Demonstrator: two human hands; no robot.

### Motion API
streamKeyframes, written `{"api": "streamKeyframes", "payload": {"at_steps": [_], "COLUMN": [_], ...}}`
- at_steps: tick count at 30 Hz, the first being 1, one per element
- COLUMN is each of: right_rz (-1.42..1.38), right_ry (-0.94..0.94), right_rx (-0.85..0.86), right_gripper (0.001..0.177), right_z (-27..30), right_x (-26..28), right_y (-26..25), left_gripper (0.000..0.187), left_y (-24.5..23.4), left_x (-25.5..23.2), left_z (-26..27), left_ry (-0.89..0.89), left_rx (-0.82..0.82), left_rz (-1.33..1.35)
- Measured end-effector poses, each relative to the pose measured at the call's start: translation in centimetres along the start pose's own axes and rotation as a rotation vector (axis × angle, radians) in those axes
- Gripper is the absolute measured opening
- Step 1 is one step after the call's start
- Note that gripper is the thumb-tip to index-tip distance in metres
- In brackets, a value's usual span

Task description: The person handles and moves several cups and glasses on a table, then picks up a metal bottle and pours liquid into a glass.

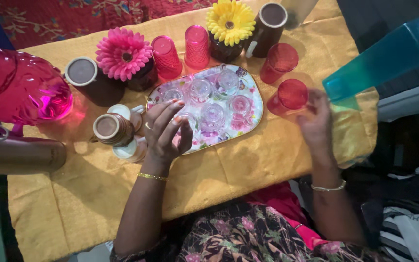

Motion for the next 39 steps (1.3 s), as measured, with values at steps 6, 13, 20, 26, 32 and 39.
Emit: {"api": "streamKeyframes", "payload": {"at_steps": [6,13,20,26,32,39], "right_rz": [0.08,0.532,0.542,0.535,0.425,0.361], "right_ry": [0.046,0.077,0.047,-0.068,-0.1,-0.059], "right_rx": [-0.014,0.186,0.17,-0.041,-0.068,-0.014], "right_gripper": [0.036,0.043,0.046,0.066,0.089,0.095], "right_z": [-4.9,-9.7,-10.3,-4.7,-0.8,-1.9], "right_x": [4.4,7.5,7.6,10.0,7.9,4.9], "right_y": [-0.6,2.6,2.9,1.4,3.2,2.2], "left_gripper": [0.046,0.047,0.048,0.05,0.044,0.041], "left_y": [-0.1,-0.3,-0.6,-0.9,-1.0,-1.3], "left_x": [-0.2,-0.3,-0.3,-0.4,-0.2,0.6], "left_z": [0.0,-0.3,-0.6,-0.7,-0.6,-0.8], "left_ry": [-0.007,0.001,0.011,0.014,-0.027,-0.059], "left_rx": [0.009,-0.011,-0.015,-0.016,-0.007,-0.024], "left_rz": [0.008,-0.012,-0.008,-0.01,-0.017,-0.028]}}
Point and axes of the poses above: each hand's wrist, its own z-axis away from the middle knuckle, its own y-axis out of the palm, x = y × z, the point moved 4 cm from there along -z, towards the middle knuckle, and after that the axes turned 7 degrees about z, right-handed, at the moved point
